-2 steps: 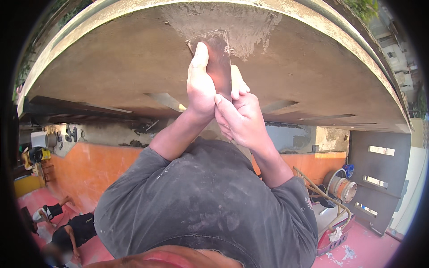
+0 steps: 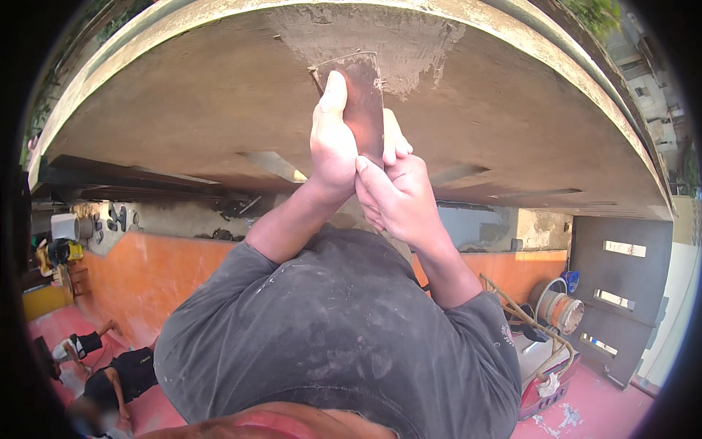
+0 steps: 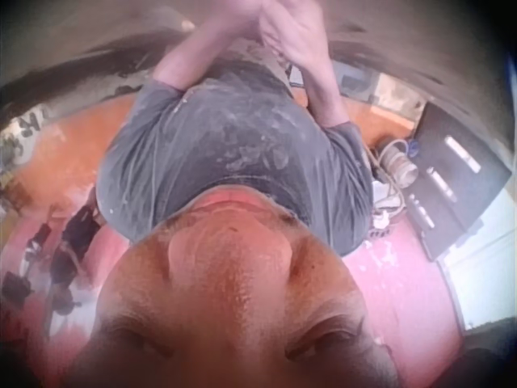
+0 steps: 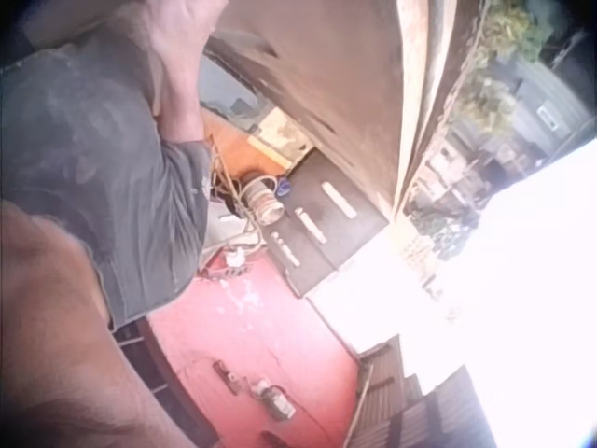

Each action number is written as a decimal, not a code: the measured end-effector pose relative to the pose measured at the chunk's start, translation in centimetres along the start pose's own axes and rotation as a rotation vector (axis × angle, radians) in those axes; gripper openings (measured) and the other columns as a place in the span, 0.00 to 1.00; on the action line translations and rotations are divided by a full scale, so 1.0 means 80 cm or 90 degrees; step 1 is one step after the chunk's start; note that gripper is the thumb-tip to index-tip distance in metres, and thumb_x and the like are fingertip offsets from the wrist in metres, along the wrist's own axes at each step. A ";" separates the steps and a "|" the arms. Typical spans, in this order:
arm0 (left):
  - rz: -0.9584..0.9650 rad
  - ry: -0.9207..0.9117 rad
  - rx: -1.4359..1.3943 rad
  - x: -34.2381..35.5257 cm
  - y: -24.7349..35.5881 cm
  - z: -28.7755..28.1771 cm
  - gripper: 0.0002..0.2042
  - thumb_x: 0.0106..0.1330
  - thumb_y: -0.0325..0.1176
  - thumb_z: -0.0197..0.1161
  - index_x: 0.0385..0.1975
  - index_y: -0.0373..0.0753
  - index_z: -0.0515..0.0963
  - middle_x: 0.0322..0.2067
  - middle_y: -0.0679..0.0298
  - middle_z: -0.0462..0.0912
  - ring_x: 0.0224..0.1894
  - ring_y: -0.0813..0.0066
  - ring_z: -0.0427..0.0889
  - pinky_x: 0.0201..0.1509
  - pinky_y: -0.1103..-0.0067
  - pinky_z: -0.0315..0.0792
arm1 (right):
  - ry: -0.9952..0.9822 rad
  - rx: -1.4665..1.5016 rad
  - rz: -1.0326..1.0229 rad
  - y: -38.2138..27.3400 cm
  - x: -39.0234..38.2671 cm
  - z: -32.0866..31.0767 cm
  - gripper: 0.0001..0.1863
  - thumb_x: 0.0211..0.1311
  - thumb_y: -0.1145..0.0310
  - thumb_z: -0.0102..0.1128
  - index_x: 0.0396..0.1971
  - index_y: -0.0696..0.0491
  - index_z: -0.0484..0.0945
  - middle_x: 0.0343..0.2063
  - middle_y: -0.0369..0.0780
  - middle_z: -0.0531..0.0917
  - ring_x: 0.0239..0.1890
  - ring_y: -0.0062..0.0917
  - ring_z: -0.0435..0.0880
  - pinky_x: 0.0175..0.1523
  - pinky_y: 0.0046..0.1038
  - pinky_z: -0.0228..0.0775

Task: The person uses a trowel to apply and smooth plaster onto a curved wall section. They repeatedly scrape the surface to level the material and occasionally wipe excess plaster from the tool with their hand.

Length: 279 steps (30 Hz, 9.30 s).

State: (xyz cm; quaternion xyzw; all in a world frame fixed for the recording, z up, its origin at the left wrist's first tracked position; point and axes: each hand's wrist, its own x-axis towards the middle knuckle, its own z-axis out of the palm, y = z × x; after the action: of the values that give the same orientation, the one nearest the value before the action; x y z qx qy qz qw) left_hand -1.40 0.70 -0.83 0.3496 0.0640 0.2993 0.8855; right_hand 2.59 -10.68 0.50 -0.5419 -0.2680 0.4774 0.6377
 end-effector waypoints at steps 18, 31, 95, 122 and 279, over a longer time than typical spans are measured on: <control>0.012 -0.044 -0.058 0.011 -0.009 -0.009 0.30 0.82 0.51 0.38 0.30 0.31 0.76 0.16 0.55 0.78 0.15 0.67 0.79 0.25 0.70 0.79 | 0.016 -0.017 -0.004 0.004 -0.001 -0.008 0.23 0.76 0.70 0.50 0.15 0.54 0.67 0.11 0.31 0.67 0.09 0.14 0.64 0.14 0.21 0.56; 0.081 -0.063 -0.092 0.021 0.009 -0.019 0.30 0.81 0.53 0.40 0.30 0.31 0.77 0.16 0.55 0.79 0.16 0.67 0.80 0.24 0.71 0.78 | 0.018 -0.011 -0.014 -0.009 0.016 0.009 0.23 0.77 0.71 0.49 0.15 0.54 0.67 0.10 0.31 0.68 0.09 0.14 0.63 0.13 0.21 0.55; 0.136 0.058 0.094 -0.033 0.060 -0.008 0.32 0.81 0.57 0.33 0.26 0.37 0.73 0.13 0.58 0.76 0.18 0.67 0.78 0.32 0.71 0.79 | -0.178 0.052 -0.032 -0.007 0.020 0.037 0.11 0.76 0.73 0.48 0.29 0.56 0.67 0.10 0.32 0.65 0.07 0.15 0.61 0.11 0.21 0.55; 0.146 0.107 0.075 -0.061 -0.052 -0.036 0.06 0.79 0.36 0.55 0.40 0.42 0.74 0.36 0.71 0.82 0.37 0.81 0.83 0.45 0.76 0.79 | -0.255 0.109 0.066 0.050 -0.041 -0.105 0.08 0.78 0.68 0.50 0.45 0.58 0.74 0.14 0.31 0.69 0.10 0.13 0.64 0.15 0.19 0.59; 0.057 0.009 0.131 -0.073 -0.101 -0.041 0.24 0.73 0.29 0.60 0.66 0.34 0.63 0.46 0.64 0.79 0.42 0.81 0.82 0.42 0.81 0.78 | 0.239 -0.423 -0.491 -0.012 0.064 0.006 0.12 0.62 0.76 0.70 0.24 0.63 0.75 0.14 0.33 0.68 0.21 0.11 0.62 0.23 0.21 0.56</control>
State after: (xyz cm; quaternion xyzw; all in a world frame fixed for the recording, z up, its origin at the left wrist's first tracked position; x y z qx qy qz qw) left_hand -3.32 -5.42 -9.11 0.4393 0.0853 0.3328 0.8301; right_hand 4.58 -5.84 0.66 -0.6524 -0.4655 -0.0064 0.5980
